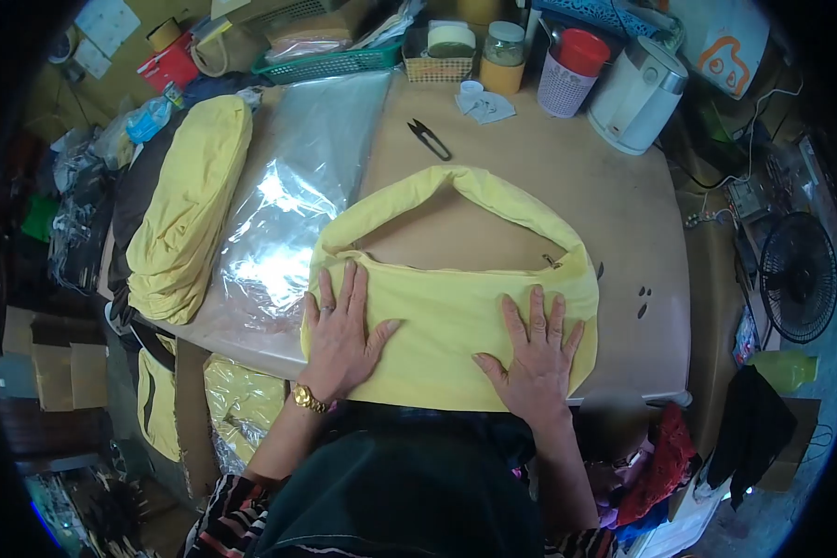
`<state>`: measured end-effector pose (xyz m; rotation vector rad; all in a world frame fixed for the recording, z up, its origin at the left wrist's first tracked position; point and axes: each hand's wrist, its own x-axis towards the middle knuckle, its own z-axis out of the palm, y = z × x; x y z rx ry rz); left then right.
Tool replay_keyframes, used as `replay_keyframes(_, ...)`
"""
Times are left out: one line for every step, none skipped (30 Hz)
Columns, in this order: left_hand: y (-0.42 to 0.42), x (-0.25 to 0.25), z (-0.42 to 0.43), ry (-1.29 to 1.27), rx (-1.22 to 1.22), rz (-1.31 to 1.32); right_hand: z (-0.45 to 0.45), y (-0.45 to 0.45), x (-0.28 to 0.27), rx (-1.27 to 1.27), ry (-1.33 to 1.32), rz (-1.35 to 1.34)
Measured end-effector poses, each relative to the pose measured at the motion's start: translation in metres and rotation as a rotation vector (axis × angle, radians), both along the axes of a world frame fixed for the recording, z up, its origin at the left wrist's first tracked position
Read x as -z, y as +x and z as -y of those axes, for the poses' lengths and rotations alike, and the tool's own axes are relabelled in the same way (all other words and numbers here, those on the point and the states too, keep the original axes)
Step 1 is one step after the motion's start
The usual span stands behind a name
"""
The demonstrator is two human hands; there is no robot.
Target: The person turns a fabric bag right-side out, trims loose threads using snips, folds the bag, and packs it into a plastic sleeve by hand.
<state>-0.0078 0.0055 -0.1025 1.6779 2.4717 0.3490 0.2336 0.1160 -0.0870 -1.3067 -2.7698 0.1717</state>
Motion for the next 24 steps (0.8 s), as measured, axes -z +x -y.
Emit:
replay_keyframes(-0.002,-0.001,-0.003,-0.070,-0.012,-0.057,0.000,0.001,0.001,0.002,-0.001,0.007)
replay_keyframes(-0.002,-0.007,-0.005,-0.069,-0.015,-0.058,0.000,0.002,0.001,0.004,-0.003,0.014)
replay_keyframes(0.000,-0.018,-0.007,-0.138,-0.028,-0.059,0.000,0.002,0.001,0.003,-0.003,0.008)
replay_keyframes(0.001,-0.025,-0.008,-0.207,-0.038,-0.062,0.000,0.002,0.001,0.007,0.000,0.008)
replay_keyframes(0.007,-0.026,-0.009,-0.208,-0.036,-0.068,0.001,0.001,0.002,0.011,0.002,0.010)
replay_keyframes(0.018,-0.026,-0.010,-0.048,0.028,-0.037,0.001,0.000,0.003,0.018,0.000,0.007)
replay_keyframes(0.030,-0.025,-0.011,0.113,0.095,-0.001,0.001,0.000,0.003,0.023,0.006,0.013)
replay_keyframes(0.041,-0.022,-0.009,0.116,0.110,0.003,0.001,0.000,0.003,0.033,0.014,0.020)
replay_keyframes(0.052,-0.019,-0.006,0.035,0.193,-0.003,0.003,0.001,0.003,0.048,0.018,0.026)
replay_keyframes(0.060,-0.016,-0.004,-0.044,0.273,-0.009,0.004,0.002,0.002,0.034,0.020,0.022)
replay_keyframes(0.053,-0.015,-0.005,-0.049,0.260,0.020,0.002,0.004,0.001,0.019,0.025,0.016)
replay_keyframes(0.045,-0.014,-0.005,-0.044,0.276,0.021,0.000,0.008,0.003,0.034,0.030,0.019)
replay_keyframes(0.038,-0.014,-0.002,-0.044,0.253,0.004,-0.002,0.013,0.006,0.017,0.023,0.016)
replay_keyframes(0.034,-0.013,0.002,-0.043,0.222,-0.009,-0.003,0.018,0.005,-0.007,0.016,0.018)
replay_keyframes(0.029,-0.014,0.003,-0.027,0.240,-0.038,-0.006,0.021,0.000,0.000,0.021,0.022)
replay_keyframes(0.026,-0.019,0.002,-0.018,0.244,-0.037,-0.011,0.021,-0.009,-0.009,-0.092,0.064)
replay_keyframes(0.022,-0.026,0.000,-0.081,0.247,0.041,-0.018,0.020,-0.016,-0.020,-0.205,0.105)
replay_keyframes(0.018,-0.034,-0.008,-0.143,0.250,0.114,-0.032,0.013,-0.015,-0.018,-0.195,0.101)
replay_keyframes(0.013,-0.033,-0.020,-0.134,0.249,0.109,-0.053,0.003,-0.009,0.014,-0.559,-0.366)
replay_keyframes(0.008,-0.026,-0.037,0.060,0.166,0.700,-0.069,-0.006,-0.007,0.042,-0.919,-0.841)
replay_keyframes(0.003,-0.021,-0.053,0.267,0.066,1.286,-0.079,-0.022,-0.012,0.032,-0.917,-0.841)
replay_keyframes(-0.003,-0.021,-0.069,0.280,0.059,1.277,-0.085,-0.045,-0.017,0.189,-1.239,-1.177)
replay_keyframes(-0.012,-0.022,-0.085,0.414,-0.130,1.589,-0.087,-0.062,-0.020,0.360,-1.566,-1.506)
replay_keyframes(-0.021,-0.022,-0.093,0.559,-0.328,1.891,-0.091,-0.065,-0.015,0.334,-1.579,-1.498)
